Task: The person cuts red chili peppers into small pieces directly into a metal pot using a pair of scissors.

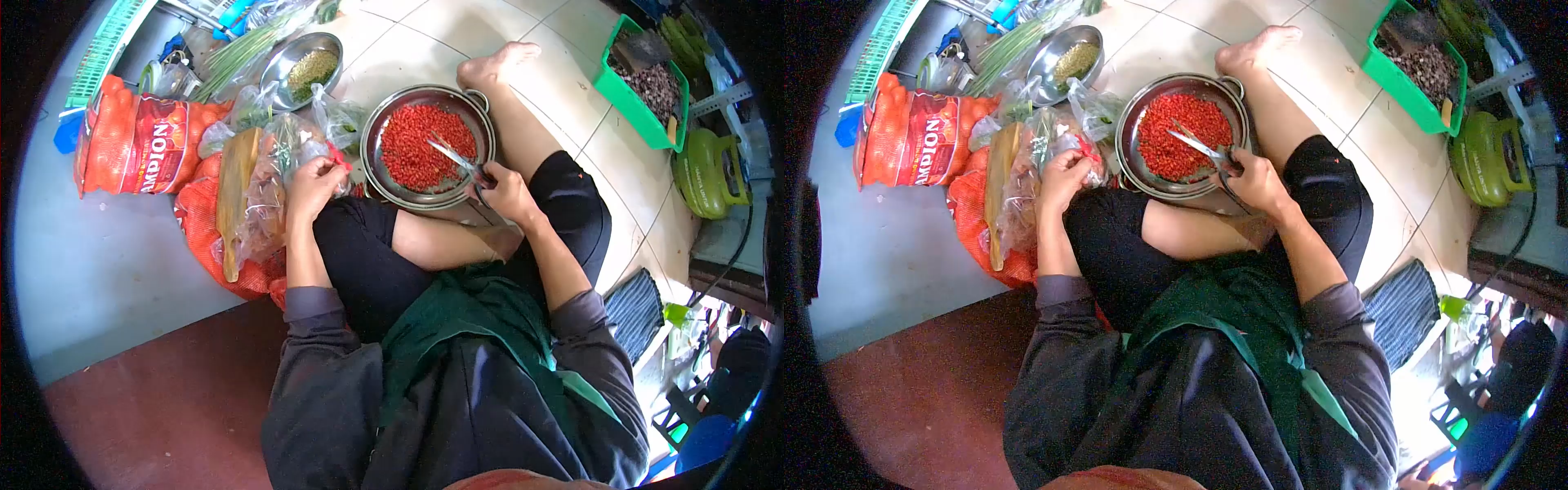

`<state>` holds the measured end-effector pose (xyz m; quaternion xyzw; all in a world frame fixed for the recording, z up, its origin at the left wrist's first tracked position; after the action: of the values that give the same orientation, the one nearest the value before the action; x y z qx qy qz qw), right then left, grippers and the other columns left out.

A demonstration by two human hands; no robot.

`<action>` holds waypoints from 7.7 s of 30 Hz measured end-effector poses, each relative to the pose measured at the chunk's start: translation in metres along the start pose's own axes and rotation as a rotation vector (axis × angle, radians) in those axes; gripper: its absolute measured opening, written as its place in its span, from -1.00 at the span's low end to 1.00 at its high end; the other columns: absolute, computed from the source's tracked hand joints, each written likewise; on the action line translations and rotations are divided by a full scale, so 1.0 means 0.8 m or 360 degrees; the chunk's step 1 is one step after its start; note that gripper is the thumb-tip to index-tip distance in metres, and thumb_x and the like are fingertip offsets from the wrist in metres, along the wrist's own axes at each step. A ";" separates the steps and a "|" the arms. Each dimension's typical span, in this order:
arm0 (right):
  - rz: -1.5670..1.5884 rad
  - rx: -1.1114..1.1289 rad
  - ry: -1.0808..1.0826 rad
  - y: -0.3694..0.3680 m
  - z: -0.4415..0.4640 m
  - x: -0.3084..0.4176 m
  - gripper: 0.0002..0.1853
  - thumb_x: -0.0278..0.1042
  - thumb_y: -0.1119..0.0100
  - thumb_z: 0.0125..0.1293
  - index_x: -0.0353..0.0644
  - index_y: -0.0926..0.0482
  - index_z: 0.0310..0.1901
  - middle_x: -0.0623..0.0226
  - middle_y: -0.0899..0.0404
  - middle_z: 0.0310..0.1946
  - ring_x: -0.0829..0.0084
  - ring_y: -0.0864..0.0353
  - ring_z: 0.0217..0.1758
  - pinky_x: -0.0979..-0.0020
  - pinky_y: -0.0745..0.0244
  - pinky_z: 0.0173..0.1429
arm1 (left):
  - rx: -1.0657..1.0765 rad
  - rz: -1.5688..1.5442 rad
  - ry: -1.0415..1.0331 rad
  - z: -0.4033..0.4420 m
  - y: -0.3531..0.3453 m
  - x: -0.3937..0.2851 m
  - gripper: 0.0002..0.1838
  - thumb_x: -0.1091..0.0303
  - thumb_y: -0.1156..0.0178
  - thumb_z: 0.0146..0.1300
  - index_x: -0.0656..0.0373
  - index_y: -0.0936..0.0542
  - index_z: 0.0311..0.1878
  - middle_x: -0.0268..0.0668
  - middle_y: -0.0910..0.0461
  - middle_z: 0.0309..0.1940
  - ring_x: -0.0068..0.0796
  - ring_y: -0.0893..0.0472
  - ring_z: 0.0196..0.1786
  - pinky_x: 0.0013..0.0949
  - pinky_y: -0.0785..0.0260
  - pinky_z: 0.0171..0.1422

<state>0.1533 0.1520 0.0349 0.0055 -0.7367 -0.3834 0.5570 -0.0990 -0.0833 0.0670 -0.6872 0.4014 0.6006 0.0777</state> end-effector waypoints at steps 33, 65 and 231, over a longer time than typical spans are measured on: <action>0.1268 0.0315 -0.0221 -0.008 0.004 -0.005 -0.80 -0.50 -0.26 0.06 -0.27 -0.44 -0.29 0.44 -0.46 -0.51 0.66 -0.42 -0.49 0.58 -0.36 -0.41 | 0.0247 0.0405 -0.1364 -0.047 -0.216 -0.083 -0.73 0.30 -0.29 -0.01 0.23 -0.43 -0.60 -0.16 -0.45 -0.61 -0.18 -0.51 -0.44 -0.22 -0.35 -0.37; 0.0880 0.0379 -0.0086 -0.017 0.000 -0.012 -0.79 -0.52 -0.27 0.06 -0.33 -0.47 -0.28 0.36 -0.52 -0.45 0.64 -0.47 -0.40 0.54 -0.43 -0.31 | 0.0761 -0.0759 0.0117 -0.034 -0.230 -0.011 -0.88 0.44 -0.18 0.22 0.21 -0.56 -0.18 -0.41 -0.55 -0.40 -0.69 -0.50 -0.39 -0.59 -0.39 -0.31; -0.0407 0.0494 -0.0317 0.001 -0.001 0.009 -0.38 0.25 -0.26 -0.06 -0.32 -0.58 -0.37 -0.12 -0.56 -0.38 -0.06 -0.55 -0.18 0.10 -0.41 -0.08 | 0.0310 -0.0548 0.0112 0.006 -0.211 0.027 -0.76 0.38 -0.19 0.20 0.25 -0.57 -0.09 -0.40 -0.57 -0.42 -0.70 -0.51 -0.41 -0.60 -0.27 -0.44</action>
<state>0.1518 0.1487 0.0412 0.1465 -0.8316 -0.3315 0.4208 0.0056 0.0219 -0.0170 -0.7554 0.3365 0.5124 0.2313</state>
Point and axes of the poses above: each hand's wrist, its own z-axis towards the middle knuckle, its own y-axis out of the back of the hand, x = y × z, the point moved 3 cm from there along z, towards the middle knuckle
